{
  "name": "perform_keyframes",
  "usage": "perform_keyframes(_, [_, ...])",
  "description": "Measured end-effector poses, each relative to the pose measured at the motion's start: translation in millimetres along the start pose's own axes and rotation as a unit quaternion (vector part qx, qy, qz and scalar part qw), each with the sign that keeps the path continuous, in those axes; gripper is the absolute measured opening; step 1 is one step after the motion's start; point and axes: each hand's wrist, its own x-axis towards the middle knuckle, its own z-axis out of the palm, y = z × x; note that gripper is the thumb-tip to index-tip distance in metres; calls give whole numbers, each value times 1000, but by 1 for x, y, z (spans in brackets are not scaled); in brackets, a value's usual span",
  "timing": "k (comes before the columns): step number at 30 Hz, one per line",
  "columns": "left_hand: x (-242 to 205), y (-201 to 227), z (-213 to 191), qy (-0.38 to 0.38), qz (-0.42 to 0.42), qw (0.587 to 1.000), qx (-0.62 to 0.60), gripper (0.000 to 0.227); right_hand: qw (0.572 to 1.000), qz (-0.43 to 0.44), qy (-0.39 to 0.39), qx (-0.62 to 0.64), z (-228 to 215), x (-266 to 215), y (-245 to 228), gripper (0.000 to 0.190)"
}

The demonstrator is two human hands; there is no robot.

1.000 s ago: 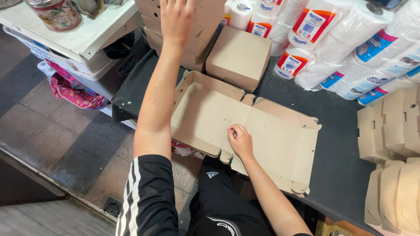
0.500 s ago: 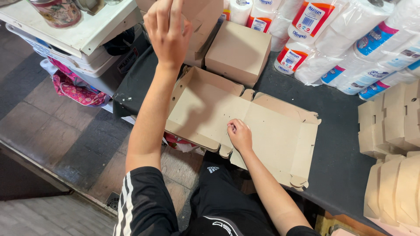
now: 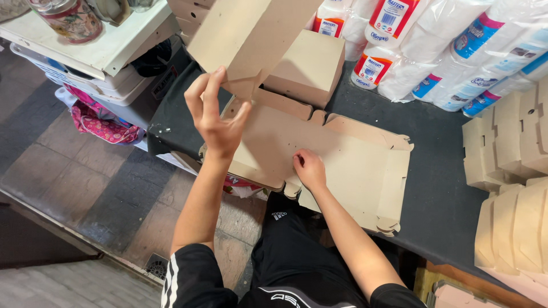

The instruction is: The person folds flat cardboard into small boxes by bending the pre-creased sides and tucking the tabs into slots.

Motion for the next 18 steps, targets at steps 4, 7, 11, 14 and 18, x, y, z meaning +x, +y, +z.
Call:
perform_keyframes(4, [-12,28,-30,-24,-151,986,-66,71,1000,-10,-9,6,0,-1,4,9])
perform_keyframes(7, [-32,27,-41,-15,-263,954,-141,70,998,9,-63,29,-15,1,-2,11])
perform_keyframes(11, [-64,32,-50,-24,-382,900,-208,72,973,85,-88,194,-24,-3,2,20])
perform_keyframes(14, [-87,33,-51,-36,-436,869,-232,74,948,116,-51,290,-33,-10,5,27])
perform_keyframes(18, [-108,42,-47,-62,-479,836,-260,75,926,116,7,358,-52,-24,0,33])
